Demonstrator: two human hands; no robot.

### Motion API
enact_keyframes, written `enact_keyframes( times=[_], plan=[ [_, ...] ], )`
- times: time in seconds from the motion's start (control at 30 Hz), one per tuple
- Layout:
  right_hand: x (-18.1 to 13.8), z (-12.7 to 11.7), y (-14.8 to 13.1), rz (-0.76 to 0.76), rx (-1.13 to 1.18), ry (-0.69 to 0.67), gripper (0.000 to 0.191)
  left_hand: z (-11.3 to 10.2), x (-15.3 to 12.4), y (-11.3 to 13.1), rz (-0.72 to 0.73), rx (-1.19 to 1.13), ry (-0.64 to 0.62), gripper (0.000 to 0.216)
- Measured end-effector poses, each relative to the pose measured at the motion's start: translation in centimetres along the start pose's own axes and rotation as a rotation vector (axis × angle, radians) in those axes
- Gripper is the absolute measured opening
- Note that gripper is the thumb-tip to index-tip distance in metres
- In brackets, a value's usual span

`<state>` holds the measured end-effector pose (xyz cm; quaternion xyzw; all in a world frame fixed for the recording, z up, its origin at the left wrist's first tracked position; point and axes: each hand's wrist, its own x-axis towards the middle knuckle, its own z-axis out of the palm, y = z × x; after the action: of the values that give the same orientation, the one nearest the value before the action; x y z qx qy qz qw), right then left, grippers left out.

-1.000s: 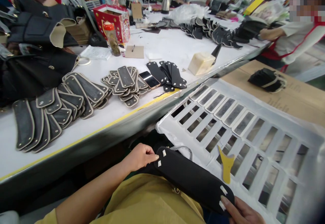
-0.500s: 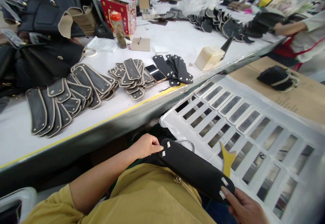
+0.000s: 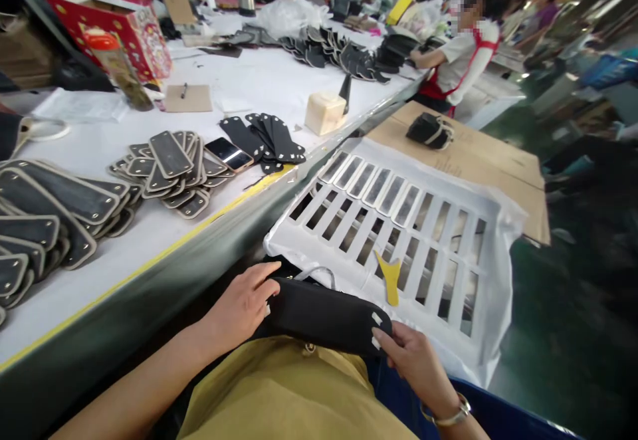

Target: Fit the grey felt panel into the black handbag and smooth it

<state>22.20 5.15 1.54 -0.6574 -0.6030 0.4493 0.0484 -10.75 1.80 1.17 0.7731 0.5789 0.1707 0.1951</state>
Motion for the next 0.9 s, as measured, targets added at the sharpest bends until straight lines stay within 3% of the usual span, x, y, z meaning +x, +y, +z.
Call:
enact_keyframes(
  times=[0.13, 0.23, 0.37, 0.5, 0.9],
  plan=[
    [0.0, -0.1, 0.4, -0.034, 0.072, -0.024, 0.032, 0.9, 1.3, 1.5, 0.186, 0.021, -0.133, 0.032],
    [0.1, -0.1, 0.6, -0.064, 0.111, -0.021, 0.030, 1.7, 2.2, 2.6, 0.245, 0.009, -0.187, 0.013],
    [0.2, -0.2, 0.7, -0.106, 0.101, -0.002, 0.028, 3.5, 3.6, 4.1, 0.329, 0.049, -0.196, 0.038],
    [0.2, -0.3, 0.9, -0.140, 0.066, 0.013, 0.027, 5.2, 4.8, 5.2, 0.407, 0.062, -0.179, 0.040],
    [0.1, -1.1, 0.4, -0.151, -0.170, 0.072, 0.033, 6.1, 5.2, 6.1, 0.372, 0.022, -0.136, 0.029]
  ],
)
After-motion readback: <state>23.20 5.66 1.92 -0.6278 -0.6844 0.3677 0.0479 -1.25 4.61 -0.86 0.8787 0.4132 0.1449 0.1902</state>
